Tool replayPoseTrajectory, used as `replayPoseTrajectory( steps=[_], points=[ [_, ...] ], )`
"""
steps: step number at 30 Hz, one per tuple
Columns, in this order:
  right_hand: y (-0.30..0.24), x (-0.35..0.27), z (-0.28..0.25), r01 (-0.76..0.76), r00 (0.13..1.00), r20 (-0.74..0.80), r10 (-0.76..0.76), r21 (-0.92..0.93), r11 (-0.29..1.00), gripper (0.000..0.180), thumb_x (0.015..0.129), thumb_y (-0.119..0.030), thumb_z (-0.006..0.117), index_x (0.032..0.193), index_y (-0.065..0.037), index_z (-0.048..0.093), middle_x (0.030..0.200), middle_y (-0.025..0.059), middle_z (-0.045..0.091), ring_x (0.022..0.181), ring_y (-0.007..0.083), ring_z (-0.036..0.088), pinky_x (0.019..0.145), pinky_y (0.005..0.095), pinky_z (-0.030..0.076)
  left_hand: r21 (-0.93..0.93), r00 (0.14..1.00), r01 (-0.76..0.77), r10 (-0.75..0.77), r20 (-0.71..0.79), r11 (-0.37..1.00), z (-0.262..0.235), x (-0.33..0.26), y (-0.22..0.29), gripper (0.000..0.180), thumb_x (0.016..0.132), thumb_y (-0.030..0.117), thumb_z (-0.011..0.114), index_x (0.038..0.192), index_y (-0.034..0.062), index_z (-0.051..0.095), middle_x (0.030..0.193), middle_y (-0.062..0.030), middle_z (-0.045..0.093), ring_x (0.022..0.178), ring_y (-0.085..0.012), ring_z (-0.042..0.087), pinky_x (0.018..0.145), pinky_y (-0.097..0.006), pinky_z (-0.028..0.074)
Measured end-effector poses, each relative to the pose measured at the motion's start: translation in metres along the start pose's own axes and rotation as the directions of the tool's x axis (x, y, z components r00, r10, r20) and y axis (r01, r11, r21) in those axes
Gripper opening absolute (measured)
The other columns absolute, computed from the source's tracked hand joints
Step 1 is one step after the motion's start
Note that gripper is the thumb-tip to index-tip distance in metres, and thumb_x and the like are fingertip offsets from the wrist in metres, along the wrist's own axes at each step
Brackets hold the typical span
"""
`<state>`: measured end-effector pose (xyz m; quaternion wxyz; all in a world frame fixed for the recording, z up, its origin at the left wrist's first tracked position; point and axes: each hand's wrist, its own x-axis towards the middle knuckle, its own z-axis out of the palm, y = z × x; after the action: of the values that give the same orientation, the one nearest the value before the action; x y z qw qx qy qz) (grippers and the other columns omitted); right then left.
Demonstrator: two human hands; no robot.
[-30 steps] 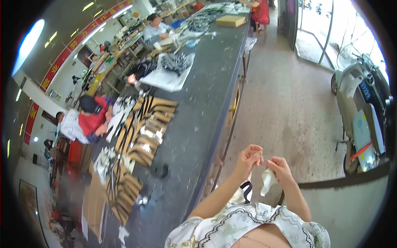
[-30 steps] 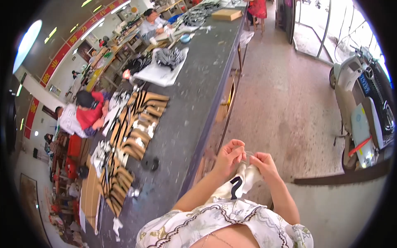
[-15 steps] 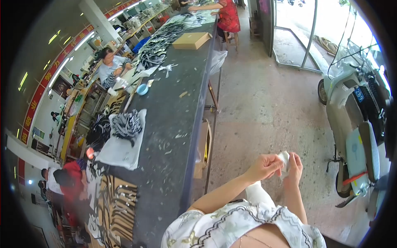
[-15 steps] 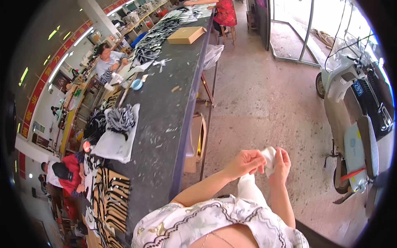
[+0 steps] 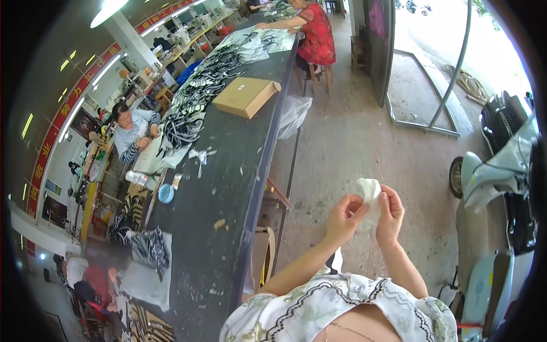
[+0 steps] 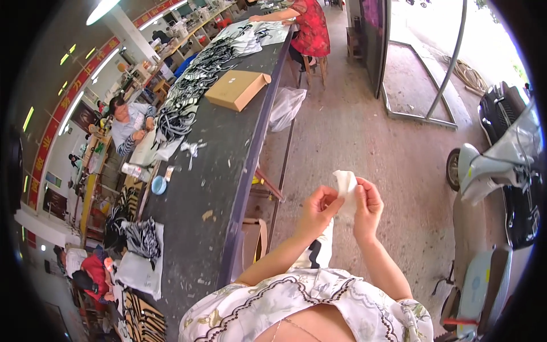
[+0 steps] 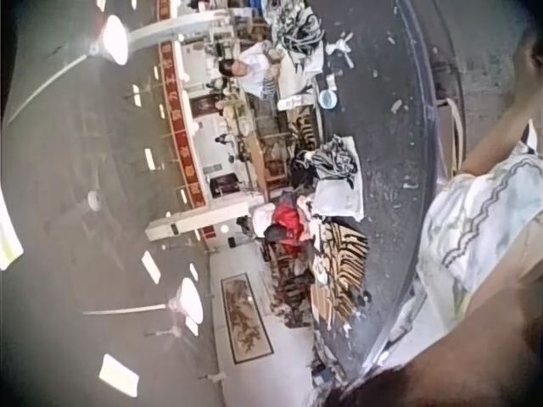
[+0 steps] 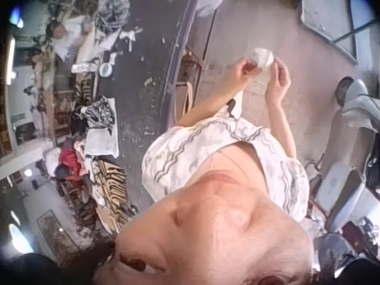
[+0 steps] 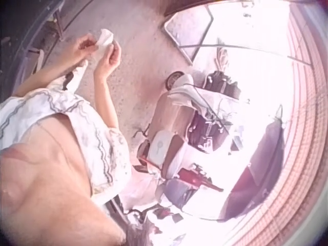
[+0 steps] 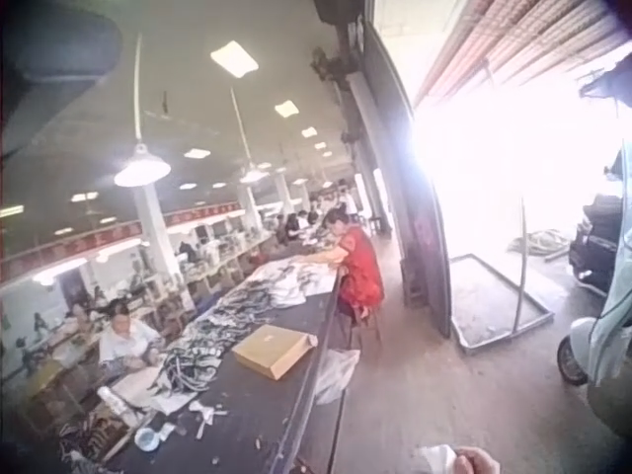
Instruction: Cleaning and inspecting small circular shoe components using a cloth and a scraping tool.
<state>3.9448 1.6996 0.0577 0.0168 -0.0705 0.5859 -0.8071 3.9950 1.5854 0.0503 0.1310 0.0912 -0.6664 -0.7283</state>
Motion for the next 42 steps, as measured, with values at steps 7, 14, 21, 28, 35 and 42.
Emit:
replayPoseTrajectory(
  steps=[7, 14, 21, 28, 35, 42],
  points=[
    [0.001, 0.246, 0.026, 0.007, 0.993, 0.114, 0.006, -0.11, 0.994, 0.043, 0.088, -0.015, 0.061, 0.127, -0.004, 0.047, 0.113, 0.0047, 0.057, 0.102, 0.0127, 0.052, 0.088, 0.0271, 0.042, -0.068, 0.992, -0.124, 0.125, 0.016, 0.99, 0.024, 0.28, 0.002, 0.019, 0.083, 0.007, 0.066, 0.097, 0.0067, 0.053, 0.077, 0.0038, 0.054, 0.066, -0.0017, 0.05, 0.054, -0.018, 0.038],
    [0.06, 0.493, 0.014, -0.172, 0.983, -0.064, 0.172, -0.001, 0.985, 0.026, 0.095, -0.025, 0.055, 0.094, -0.002, 0.066, 0.082, -0.0027, 0.064, 0.074, 0.0035, 0.056, 0.066, 0.0194, 0.044, -0.154, 0.986, -0.059, 0.082, 0.144, 0.986, 0.055, 0.521, -0.035, 0.024, 0.084, 0.009, 0.064, 0.103, 0.0057, 0.051, 0.078, 0.0037, 0.052, 0.064, -0.0022, 0.048, 0.054, -0.018, 0.038],
    [0.105, 0.785, 0.039, -0.123, 0.989, 0.067, 0.135, -0.161, 0.979, 0.026, 0.097, -0.025, 0.051, 0.101, -0.003, 0.065, 0.083, -0.0044, 0.062, 0.075, 0.003, 0.051, 0.066, 0.0205, 0.042, 0.112, 0.99, -0.016, 0.031, -0.138, 0.994, 0.057, 0.793, -0.065, 0.019, 0.084, 0.015, 0.065, 0.095, 0.0035, 0.056, 0.07, 0.0021, 0.055, 0.06, -0.0049, 0.049, 0.055, -0.022, 0.041],
    [0.135, 1.011, 0.116, 0.076, 0.877, 0.479, 0.021, -0.181, 0.981, 0.036, 0.099, -0.02, 0.043, 0.129, -0.001, 0.047, 0.117, 0.0029, 0.055, 0.104, 0.0101, 0.05, 0.09, 0.0242, 0.04, -0.18, 0.994, -0.107, 0.103, -0.03, 0.978, 0.059, 1.023, -0.045, 0.01, 0.089, 0.01, 0.061, 0.092, 0.0026, 0.055, 0.079, 0.0031, 0.056, 0.069, -0.0014, 0.048, 0.06, -0.017, 0.038],
    [0.203, 1.258, 0.18, -0.187, 0.78, 0.616, 0.111, 0.06, 0.981, 0.065, 0.087, -0.031, 0.056, 0.139, 0.002, 0.033, 0.127, 0.0067, 0.047, 0.119, 0.0152, 0.043, 0.101, 0.0305, 0.032, -0.297, 0.986, -0.147, 0.163, 0.029, 0.944, 0.025, 1.284, -0.062, 0.011, 0.088, 0.012, 0.063, 0.082, 0.0053, 0.056, 0.073, 0.0036, 0.054, 0.065, -0.0006, 0.046, 0.057, -0.017, 0.035],
    [0.188, 1.492, 0.261, -0.082, 0.683, 0.729, -0.034, 0.123, 0.989, 0.098, 0.073, -0.05, 0.066, 0.141, 0.007, 0.023, 0.143, 0.0161, 0.033, 0.121, 0.0216, 0.044, 0.103, 0.0338, 0.033, -0.212, 0.973, -0.216, 0.229, 0.037, 0.953, 0.004, 1.511, -0.006, 0.012, 0.088, 0.012, 0.061, 0.082, 0.0032, 0.055, 0.069, 0.0061, 0.048, 0.06, -0.0001, 0.039, 0.052, -0.018, 0.031]
  ],
)
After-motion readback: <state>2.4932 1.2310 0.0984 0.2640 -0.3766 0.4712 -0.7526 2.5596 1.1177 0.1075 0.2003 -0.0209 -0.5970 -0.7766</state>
